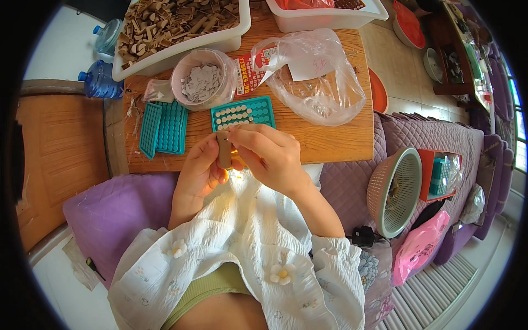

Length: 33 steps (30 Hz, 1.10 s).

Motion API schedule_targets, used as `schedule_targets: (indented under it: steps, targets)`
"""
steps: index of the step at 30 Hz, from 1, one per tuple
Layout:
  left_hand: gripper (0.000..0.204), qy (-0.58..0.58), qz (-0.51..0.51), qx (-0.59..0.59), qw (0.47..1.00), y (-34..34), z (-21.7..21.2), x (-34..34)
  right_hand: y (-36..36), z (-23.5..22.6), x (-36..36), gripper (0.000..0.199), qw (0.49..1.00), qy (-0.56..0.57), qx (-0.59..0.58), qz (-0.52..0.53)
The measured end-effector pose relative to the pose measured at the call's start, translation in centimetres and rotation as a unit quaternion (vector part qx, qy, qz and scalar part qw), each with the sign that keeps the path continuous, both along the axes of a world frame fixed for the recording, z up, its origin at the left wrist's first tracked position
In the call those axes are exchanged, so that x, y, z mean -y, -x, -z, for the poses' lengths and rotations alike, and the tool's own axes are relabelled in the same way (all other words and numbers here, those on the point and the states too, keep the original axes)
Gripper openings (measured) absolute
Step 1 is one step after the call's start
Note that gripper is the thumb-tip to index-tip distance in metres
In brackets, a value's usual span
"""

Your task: The person assembles small parts into cylindrical housings by hand, places assembled pieces into a basket, presses round components into a grid tray, and retrieves materials from plastic bags to assemble additional housings.

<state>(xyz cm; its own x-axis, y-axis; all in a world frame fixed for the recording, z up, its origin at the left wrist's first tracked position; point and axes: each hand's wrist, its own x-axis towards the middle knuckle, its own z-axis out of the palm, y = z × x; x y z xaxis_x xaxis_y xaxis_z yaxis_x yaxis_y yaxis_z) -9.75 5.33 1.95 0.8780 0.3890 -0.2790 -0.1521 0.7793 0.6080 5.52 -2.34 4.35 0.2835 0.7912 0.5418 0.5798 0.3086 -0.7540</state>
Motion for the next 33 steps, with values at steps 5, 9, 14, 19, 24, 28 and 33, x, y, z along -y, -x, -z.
schedule_targets:
  steps: [5, 9, 14, 19, 24, 28, 33]
  targets:
    - [0.047, 0.001, 0.008, 0.009, 1.000, 0.3, 0.2, 0.0, 0.6, -0.4, 0.3, 0.016, 1.000, 0.011, -0.001, 0.021]
    - [0.046, 0.014, -0.006, -0.007, 1.000, 0.0, -0.6, -0.1, 0.7, -0.3, 0.2, 0.015, 0.999, 0.010, 0.021, 0.024]
    - [0.048, 0.033, 0.028, 0.035, 0.998, 0.3, -0.1, -0.3, 0.7, -0.3, 0.3, 0.016, 0.999, -0.002, -0.030, 0.023]
    - [0.050, 0.033, 0.042, 0.056, 0.997, 0.3, 0.1, -0.4, 0.8, -0.3, 0.4, 0.018, 0.999, -0.007, -0.036, 0.026]
    - [0.048, 0.055, 0.035, 0.040, 0.997, 0.1, -0.2, -0.2, 1.0, 0.0, 0.5, 0.019, 0.998, -0.009, -0.043, 0.036]
    - [0.047, -0.007, 0.032, 0.014, 0.999, 0.0, -0.2, -0.1, 0.9, -0.4, 0.7, 0.017, 0.999, 0.026, -0.005, 0.037]
    - [0.049, -0.094, 0.021, -0.060, 0.994, -0.7, -1.6, 0.1, 0.8, 0.1, 0.8, 0.015, 0.998, 0.058, -0.001, 0.040]
